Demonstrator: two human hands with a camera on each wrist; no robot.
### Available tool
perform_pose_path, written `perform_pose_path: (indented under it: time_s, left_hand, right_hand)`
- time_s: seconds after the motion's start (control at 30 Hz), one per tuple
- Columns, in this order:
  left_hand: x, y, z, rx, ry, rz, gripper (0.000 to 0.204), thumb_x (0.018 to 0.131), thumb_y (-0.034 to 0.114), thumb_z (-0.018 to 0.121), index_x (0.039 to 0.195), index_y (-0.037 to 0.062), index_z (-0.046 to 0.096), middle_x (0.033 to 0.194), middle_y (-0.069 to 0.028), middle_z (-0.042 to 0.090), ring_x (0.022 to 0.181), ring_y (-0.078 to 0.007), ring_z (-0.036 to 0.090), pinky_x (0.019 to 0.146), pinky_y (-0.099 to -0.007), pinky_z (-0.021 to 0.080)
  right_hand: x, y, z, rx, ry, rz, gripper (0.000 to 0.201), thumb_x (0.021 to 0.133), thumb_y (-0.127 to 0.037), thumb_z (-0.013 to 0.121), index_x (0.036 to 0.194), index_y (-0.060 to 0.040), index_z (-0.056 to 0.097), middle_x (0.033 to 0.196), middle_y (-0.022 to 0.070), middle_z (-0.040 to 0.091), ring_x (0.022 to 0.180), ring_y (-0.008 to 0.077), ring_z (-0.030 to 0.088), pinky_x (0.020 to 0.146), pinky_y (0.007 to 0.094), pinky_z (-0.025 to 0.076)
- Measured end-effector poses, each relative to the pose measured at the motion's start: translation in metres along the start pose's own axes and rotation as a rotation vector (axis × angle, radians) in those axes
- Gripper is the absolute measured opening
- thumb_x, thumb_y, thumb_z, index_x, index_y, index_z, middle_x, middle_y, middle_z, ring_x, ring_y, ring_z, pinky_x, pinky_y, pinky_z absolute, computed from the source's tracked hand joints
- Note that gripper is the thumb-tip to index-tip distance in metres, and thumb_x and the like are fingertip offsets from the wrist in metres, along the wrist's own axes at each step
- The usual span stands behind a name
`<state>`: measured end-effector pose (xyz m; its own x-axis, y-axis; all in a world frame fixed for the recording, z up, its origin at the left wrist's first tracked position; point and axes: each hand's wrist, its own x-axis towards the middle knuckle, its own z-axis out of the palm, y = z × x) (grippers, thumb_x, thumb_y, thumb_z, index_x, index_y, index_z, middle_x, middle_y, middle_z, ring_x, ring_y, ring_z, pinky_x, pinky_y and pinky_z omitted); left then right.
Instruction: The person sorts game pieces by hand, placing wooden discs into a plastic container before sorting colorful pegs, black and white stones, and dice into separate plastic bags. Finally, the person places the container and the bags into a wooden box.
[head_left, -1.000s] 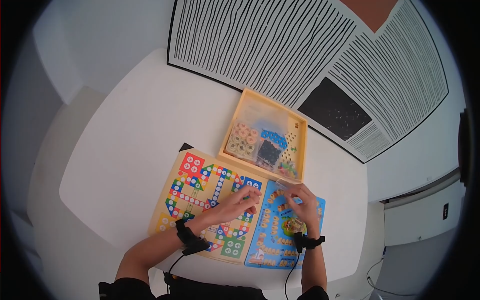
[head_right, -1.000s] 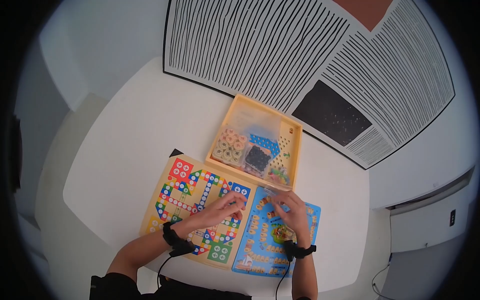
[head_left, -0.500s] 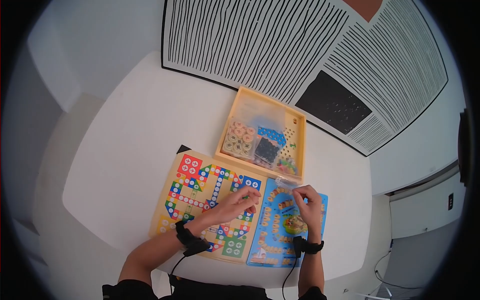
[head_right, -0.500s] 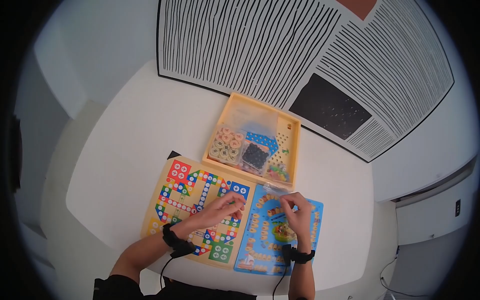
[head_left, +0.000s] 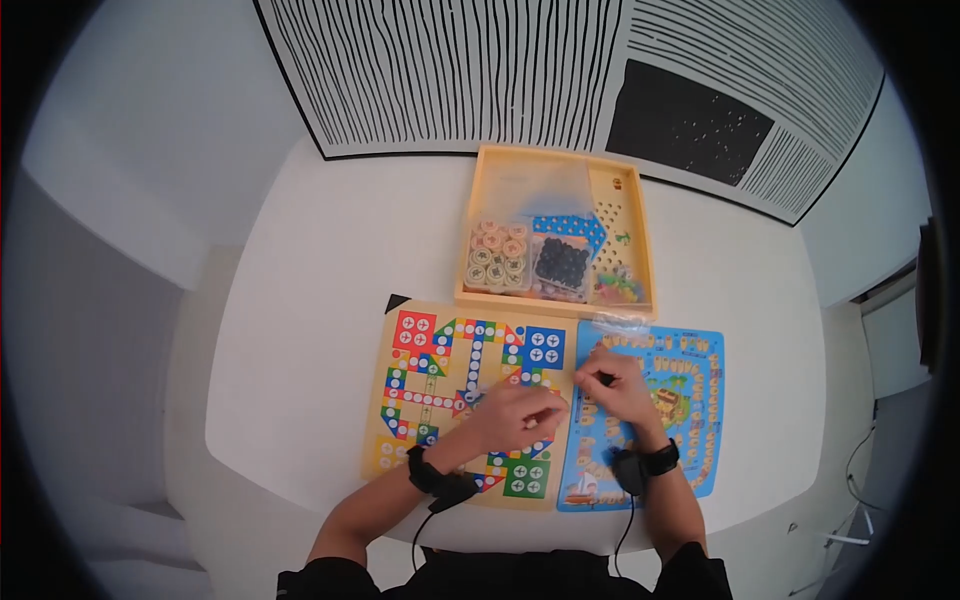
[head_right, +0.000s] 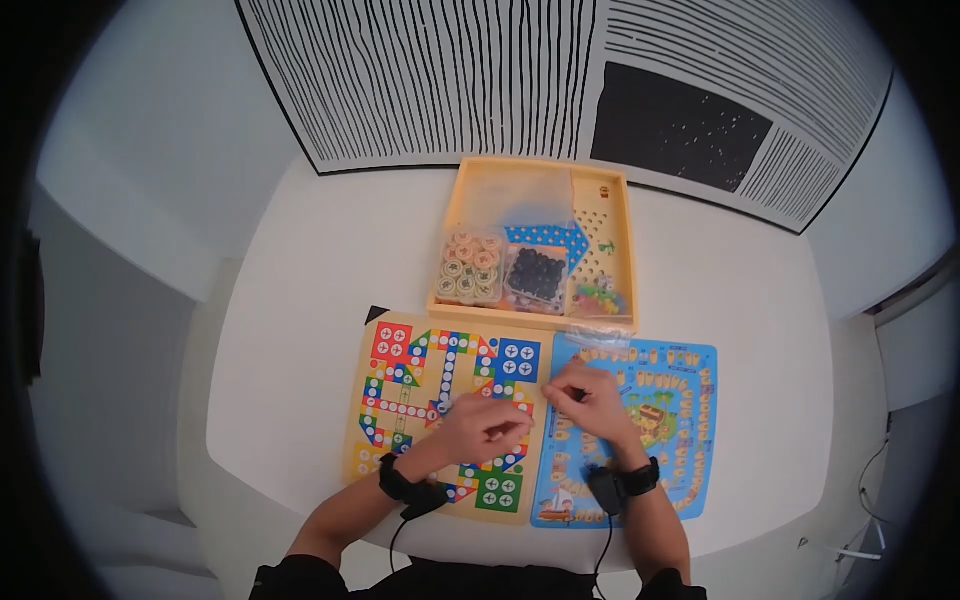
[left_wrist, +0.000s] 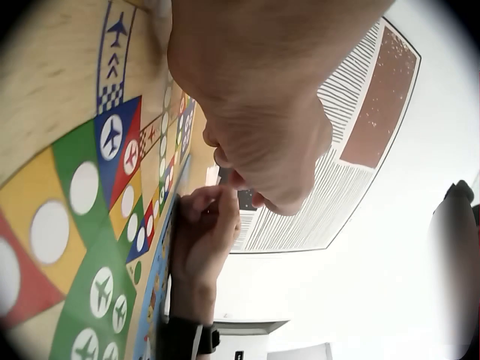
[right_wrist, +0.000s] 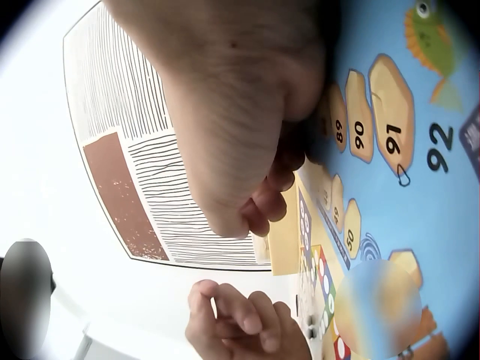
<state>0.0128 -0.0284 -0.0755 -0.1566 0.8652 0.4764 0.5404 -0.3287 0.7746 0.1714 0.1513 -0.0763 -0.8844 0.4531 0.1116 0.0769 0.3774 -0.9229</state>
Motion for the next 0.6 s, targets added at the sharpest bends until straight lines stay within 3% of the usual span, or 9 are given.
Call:
perform_pose_path:
  time_s: [0.03, 0.1, 0.2, 0.23, 0.3, 0.43, 0.53, 0.6]
  left_hand:
    - [-0.001, 0.006, 0.007, 0.016, -0.019, -0.016, 0.007, 0.095, 0.01, 0.074, 0.097, 0.0032, 0.074, 0.076, -0.0031, 0.071, 0.059, -0.0116, 0.063, 0.055, -0.0258, 0.048]
    - [-0.005, 0.016, 0.024, -0.237, -0.291, -0.045, 0.007, 0.092, 0.013, 0.077, 0.094, 0.0067, 0.076, 0.078, -0.0028, 0.071, 0.059, -0.0175, 0.064, 0.055, -0.0285, 0.049]
    - [-0.007, 0.014, 0.028, -0.13, -0.402, 0.072, 0.011, 0.093, 0.019, 0.077, 0.091, 0.0083, 0.076, 0.078, -0.0018, 0.071, 0.06, -0.0173, 0.065, 0.055, -0.0306, 0.05]
    - [-0.006, 0.016, 0.024, -0.129, -0.4, 0.07, 0.011, 0.093, 0.019, 0.077, 0.091, 0.0083, 0.076, 0.078, -0.0018, 0.071, 0.06, -0.0173, 0.065, 0.055, -0.0306, 0.05]
    - [0.002, 0.021, 0.005, -0.085, -0.336, -0.15, 0.015, 0.093, 0.024, 0.078, 0.095, 0.0094, 0.076, 0.084, -0.0027, 0.071, 0.064, -0.0188, 0.067, 0.06, -0.0327, 0.053]
    - [0.003, 0.017, -0.068, 0.381, -0.267, -0.394, 0.029, 0.089, 0.029, 0.081, 0.109, 0.0087, 0.073, 0.104, -0.0049, 0.066, 0.085, -0.023, 0.069, 0.078, -0.0369, 0.056]
    - [-0.011, -0.001, -0.083, 0.618, -0.143, -0.355, 0.029, 0.089, 0.028, 0.081, 0.109, 0.008, 0.072, 0.106, -0.0035, 0.066, 0.091, -0.0231, 0.068, 0.082, -0.0374, 0.055]
    - [-0.012, -0.001, -0.084, 0.526, -0.194, -0.409, 0.026, 0.09, 0.025, 0.079, 0.108, 0.0072, 0.072, 0.105, -0.004, 0.066, 0.091, -0.0237, 0.069, 0.081, -0.0375, 0.055]
  right_hand:
    - [0.001, 0.003, 0.0, 0.044, 0.047, -0.004, 0.015, 0.094, -0.011, 0.077, 0.085, 0.0004, 0.072, 0.073, 0.0031, 0.062, 0.062, 0.009, 0.05, 0.057, 0.0282, 0.038]
    - [0.002, 0.004, -0.001, 0.095, 0.06, 0.006, 0.015, 0.094, -0.011, 0.077, 0.086, 0.0006, 0.072, 0.073, 0.003, 0.061, 0.062, 0.0089, 0.05, 0.057, 0.0281, 0.038]
    - [0.003, 0.0, 0.0, 0.091, 0.057, 0.014, 0.016, 0.095, -0.012, 0.077, 0.087, 0.001, 0.072, 0.074, 0.0027, 0.061, 0.062, 0.0087, 0.049, 0.057, 0.0279, 0.038]
    - [0.003, -0.001, 0.0, 0.06, 0.047, 0.014, 0.017, 0.095, -0.013, 0.077, 0.087, 0.0012, 0.073, 0.074, 0.0025, 0.061, 0.063, 0.0085, 0.049, 0.057, 0.0278, 0.038]
    - [0.003, -0.001, 0.0, 0.04, 0.041, 0.011, 0.017, 0.095, -0.013, 0.077, 0.087, 0.0012, 0.073, 0.074, 0.0025, 0.061, 0.063, 0.0084, 0.049, 0.057, 0.0279, 0.039]
    - [0.003, -0.001, 0.0, 0.035, 0.041, 0.045, 0.017, 0.095, -0.014, 0.077, 0.088, 0.0011, 0.073, 0.075, 0.0029, 0.062, 0.064, 0.0085, 0.051, 0.058, 0.0276, 0.04]
    - [0.005, -0.007, 0.001, 0.066, 0.044, 0.107, 0.014, 0.094, -0.013, 0.077, 0.091, -0.0001, 0.075, 0.079, 0.0034, 0.065, 0.067, 0.0087, 0.053, 0.061, 0.0266, 0.043]
    - [0.012, -0.023, 0.002, 0.015, 0.062, 0.021, 0.012, 0.093, -0.013, 0.078, 0.095, -0.001, 0.075, 0.084, 0.0038, 0.067, 0.07, 0.0118, 0.057, 0.064, 0.028, 0.046]
